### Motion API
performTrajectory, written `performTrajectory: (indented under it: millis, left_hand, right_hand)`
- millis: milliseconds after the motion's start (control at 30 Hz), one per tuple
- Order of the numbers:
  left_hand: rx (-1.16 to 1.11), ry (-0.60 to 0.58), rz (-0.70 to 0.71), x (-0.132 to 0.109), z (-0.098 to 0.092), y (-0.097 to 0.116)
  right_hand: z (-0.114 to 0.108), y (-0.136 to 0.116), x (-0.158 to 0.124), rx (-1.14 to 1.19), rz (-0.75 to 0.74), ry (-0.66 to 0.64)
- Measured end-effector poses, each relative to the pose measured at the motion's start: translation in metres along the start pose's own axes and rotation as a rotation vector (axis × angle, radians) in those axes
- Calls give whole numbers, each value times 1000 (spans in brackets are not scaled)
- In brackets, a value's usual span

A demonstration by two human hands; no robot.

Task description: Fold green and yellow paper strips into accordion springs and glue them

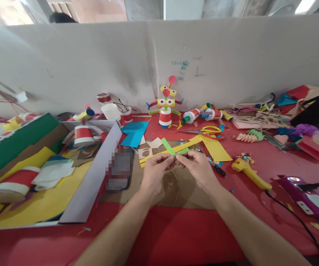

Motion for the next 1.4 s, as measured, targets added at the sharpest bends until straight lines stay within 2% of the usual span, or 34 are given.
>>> performTrajectory:
  millis: [133, 233, 433, 567, 800, 900, 1100, 1167, 1300, 1400]
  left_hand:
    - [-5, -39, -22, 0, 2, -1]
    - [-39, -9, -25, 2, -1, -2]
    - [-128, 26, -115, 4, -1, -11]
    - [-207, 58, -110, 1, 1, -14]
    - [-314, 80, -161, 1, 2, -15]
    - [-269, 67, -137, -3, 4, -9]
    - [-2, 43, -84, -4, 1, -6]
    - [53, 54, -50, -3, -1, -5]
    - [78, 124, 38, -4, -3, 0]
    - [34, 147, 39, -8, -1, 0]
  right_hand:
    - [-1, -2, 1, -50, 24, -33]
    - [1, -5, 1, -39, 49, -81]
    - [3, -4, 0, 50, 53, -79]
    - [6, -4, -1, 70, 11, -110]
    - [8, -9, -5, -46, -126, -89]
    - [4, -14, -5, -151, -194, -52]
    - [-3, -29, -2, -297, -324, -28]
    - [-2, -27, -1, -287, -301, -46]
    - [5, -13, -1, -67, -104, -116]
    - [8, -9, -3, 54, -12, -102]
Point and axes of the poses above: each hand's wrist, its own x-axis towards the middle knuckle, its own z-axis out of the palm, y = z × x, the point moved 7 cm from there along x, towards the middle knuckle, and after that the axes turned 12 degrees about y, right-handed, at the moved point
